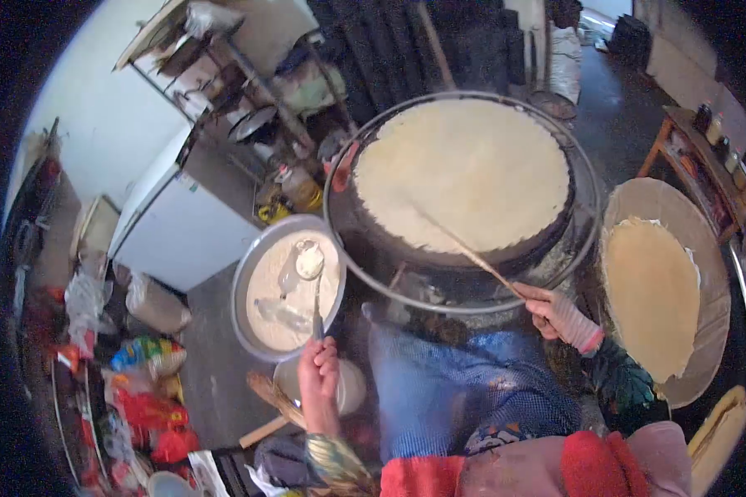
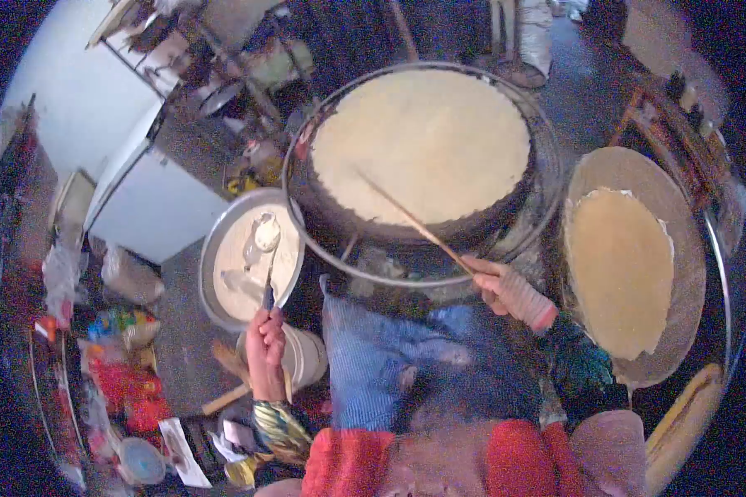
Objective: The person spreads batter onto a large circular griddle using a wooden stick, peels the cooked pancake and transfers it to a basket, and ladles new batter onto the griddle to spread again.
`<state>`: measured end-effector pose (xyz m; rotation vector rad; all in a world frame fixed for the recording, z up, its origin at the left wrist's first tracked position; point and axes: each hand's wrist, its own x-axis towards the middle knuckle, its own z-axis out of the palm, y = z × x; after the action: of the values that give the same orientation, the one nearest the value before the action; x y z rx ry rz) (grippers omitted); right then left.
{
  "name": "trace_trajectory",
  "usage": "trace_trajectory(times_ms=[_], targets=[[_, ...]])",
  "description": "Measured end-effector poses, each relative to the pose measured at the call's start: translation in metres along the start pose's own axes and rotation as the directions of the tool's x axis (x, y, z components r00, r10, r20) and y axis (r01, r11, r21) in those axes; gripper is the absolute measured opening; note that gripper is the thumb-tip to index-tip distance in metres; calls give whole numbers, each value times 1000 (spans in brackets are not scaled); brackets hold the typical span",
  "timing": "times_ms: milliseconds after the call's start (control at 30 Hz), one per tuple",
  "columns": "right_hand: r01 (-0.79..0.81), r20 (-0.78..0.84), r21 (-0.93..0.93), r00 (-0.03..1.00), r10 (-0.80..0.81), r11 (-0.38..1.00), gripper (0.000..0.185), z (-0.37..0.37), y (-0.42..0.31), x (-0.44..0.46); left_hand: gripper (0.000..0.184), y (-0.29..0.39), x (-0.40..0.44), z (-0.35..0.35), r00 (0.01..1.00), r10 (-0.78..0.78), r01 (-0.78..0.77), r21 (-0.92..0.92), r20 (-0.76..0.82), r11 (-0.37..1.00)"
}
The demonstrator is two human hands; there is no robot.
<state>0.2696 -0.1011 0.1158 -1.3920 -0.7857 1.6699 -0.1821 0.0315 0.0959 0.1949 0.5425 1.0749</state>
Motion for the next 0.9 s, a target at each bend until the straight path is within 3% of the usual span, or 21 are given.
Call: trace_trajectory(times_ms=[67,100,133,167,200,233,267,300,333,367,400,433,467,500,533,567,600,667,733,833,900], targets=[[128,-13,-51,992,-129,990,51,-5,9,-3,7,18,4,-42,993,33,-17,139,-117,990],[339,6,-546,916,-401,766,49,-27,29,15,5,25,6,-59,983,35,6,222,-182,975],[289,25,-906,767,-641,310,47,-50,49,34,5,30,9,-76,980,32,12,216,-198,976],[-165,-195,-980,886,-421,108,44,-30,8,15,4,34,13,-94,963,-24,76,186,-267,980],[-30,-94,-993,763,-639,110,43,-65,28,33,3,39,22,-113,942,-80,137,156,-326,978],[-98,-249,-958,747,-616,269,40,-73,9,37,4,44,31,-151,976,-104,167,342,-194,925],[-158,-398,-893,712,-578,421,38,-81,-10,42,4,44,34,-154,976,-112,171,339,-188,925],[-108,-450,-862,612,-650,495,37,-116,-3,60,5,44,35,-155,961,-56,170,419,-270,892],[164,-502,-724,541,-675,670,40,-165,18,92,9,41,37,-156,939,5,177,498,-344,849],[232,-570,-391,699,-432,891,41,-147,5,74,9,36,31,-146,938,-11,195,498,-347,845],[220,-517,5,835,-186,975,43,-114,-15,59,17,30,21,-126,889,141,205,655,-436,727],[291,-446,-126,837,-317,948,42,-93,-11,63,26,25,23,-112,828,308,230,784,-468,576],[362,-359,-254,826,-435,897,41,-77,-3,69,26,24,32,-115,840,294,228,788,-456,571],[320,-375,-350,813,-445,880,37,-67,14,87,33,24,35,-126,746,647,239,970,-156,-42],[299,-367,-409,811,-455,862,36,-47,14,87,40,21,41,-131,638,702,327,715,316,-618],[276,-359,-466,809,-465,840,35,-28,14,88,42,14,47,-110,578,687,229,720,441,-655],[307,-304,-515,807,-506,800,36,-10,11,86,42,1,48,-74,588,675,212,720,445,-660],[399,-163,-620,777,-609,675,38,14,20,96,42,-41,56,1,595,380,-259,616,708,-744],[531,-127,-479,746,-654,699,39,42,44,110,41,-84,76,33,563,69,-503,408,824,-762],[288,-112,-228,941,-319,930,40,85,28,78,30,-158,103,30,606,-209,-633,305,768,-712],[314,-136,-205,929,-344,927,39,75,36,74,27,-193,104,26,651,-250,-621,313,717,-718]])
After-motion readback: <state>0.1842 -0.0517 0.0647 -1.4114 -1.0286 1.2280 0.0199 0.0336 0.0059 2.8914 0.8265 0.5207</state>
